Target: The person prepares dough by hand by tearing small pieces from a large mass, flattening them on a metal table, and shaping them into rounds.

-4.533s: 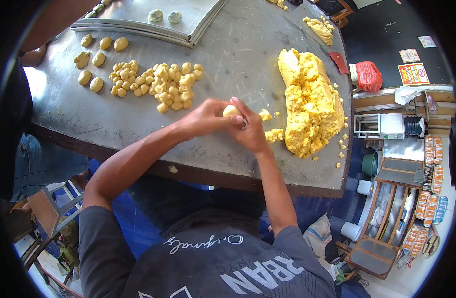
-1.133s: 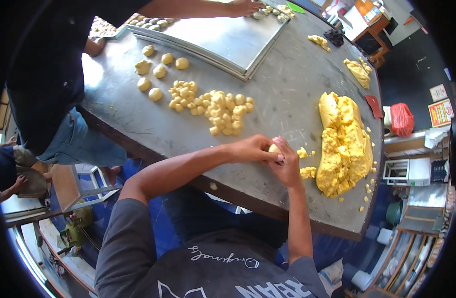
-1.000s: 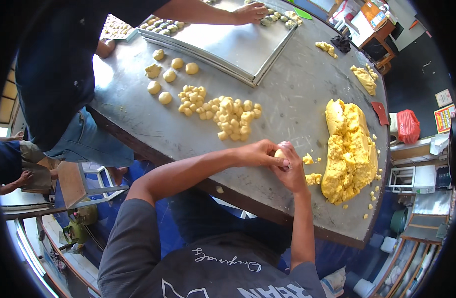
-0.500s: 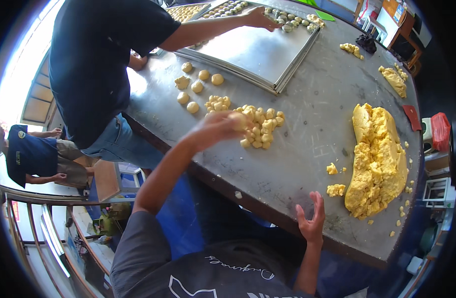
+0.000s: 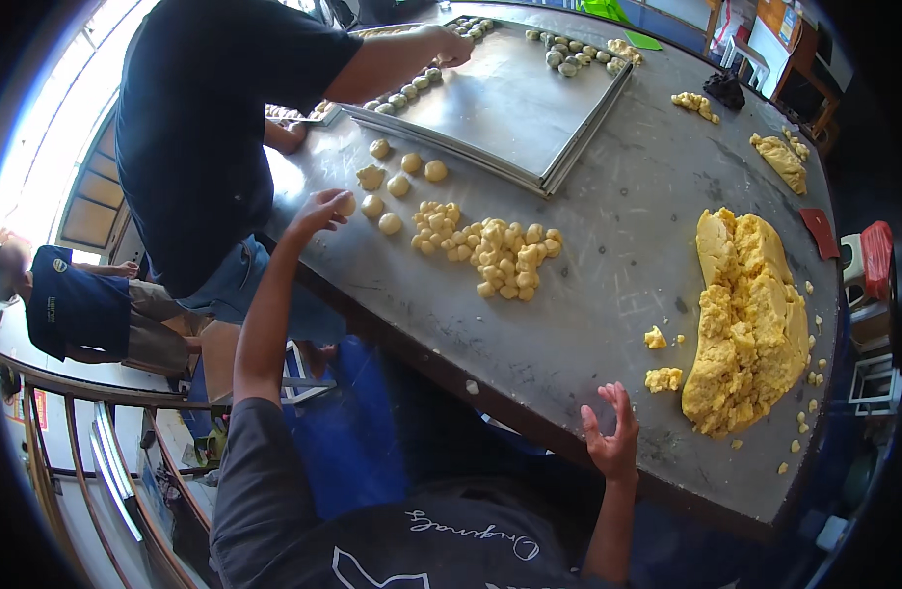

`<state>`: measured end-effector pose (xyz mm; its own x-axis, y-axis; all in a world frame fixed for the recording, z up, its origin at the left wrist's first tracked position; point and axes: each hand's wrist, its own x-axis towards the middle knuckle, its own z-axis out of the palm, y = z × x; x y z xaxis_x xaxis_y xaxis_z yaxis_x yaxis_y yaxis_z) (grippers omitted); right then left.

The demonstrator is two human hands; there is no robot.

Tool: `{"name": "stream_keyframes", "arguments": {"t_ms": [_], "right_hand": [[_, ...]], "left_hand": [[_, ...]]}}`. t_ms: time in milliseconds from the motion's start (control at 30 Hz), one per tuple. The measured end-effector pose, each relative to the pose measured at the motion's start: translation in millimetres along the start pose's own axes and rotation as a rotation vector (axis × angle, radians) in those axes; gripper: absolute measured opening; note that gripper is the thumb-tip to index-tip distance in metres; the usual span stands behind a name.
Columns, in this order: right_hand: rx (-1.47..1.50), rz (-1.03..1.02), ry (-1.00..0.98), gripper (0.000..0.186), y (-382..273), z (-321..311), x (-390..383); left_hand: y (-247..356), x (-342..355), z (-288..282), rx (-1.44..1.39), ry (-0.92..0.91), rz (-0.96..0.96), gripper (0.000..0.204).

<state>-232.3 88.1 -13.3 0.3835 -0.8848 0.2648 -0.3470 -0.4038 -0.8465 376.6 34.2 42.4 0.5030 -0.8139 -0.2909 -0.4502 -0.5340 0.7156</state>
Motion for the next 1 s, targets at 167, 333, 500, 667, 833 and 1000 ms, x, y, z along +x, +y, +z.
{"name": "stream_keyframes", "arguments": {"t_ms": [167,333,500,667,833,1000], "right_hand": [[0.022,0.019,0.028,0.052,1.1,-1.2,2.0],[0.055,0.042,0.001,0.049,2.0,-2.2,2.5],[0.074,0.073,-0.003,0.046,-2.3,-1.4,4.6],[0.063,0.041,0.014,0.038,-6.4,-1.8,8.5],[0.064,-0.001,0.012,0.031,-8.5,-7.1,12.9],[-0.003,-0.136,0.009,0.026,-8.1,-7.3,17.4]], "left_hand": [[5.8,17.9,-6.0,0.342,0.244,0.116,0.045],[13.9,27.6,-19.1,0.542,0.442,0.403,0.037],[28.2,47.3,-17.2,0.504,0.368,0.404,0.038],[38.5,67.8,2.1,0.551,0.324,0.461,0.038],[37.4,68.4,28.5,0.568,0.445,0.721,0.038],[84.4,0.6,72.7,0.439,0.332,0.676,0.031]]}}
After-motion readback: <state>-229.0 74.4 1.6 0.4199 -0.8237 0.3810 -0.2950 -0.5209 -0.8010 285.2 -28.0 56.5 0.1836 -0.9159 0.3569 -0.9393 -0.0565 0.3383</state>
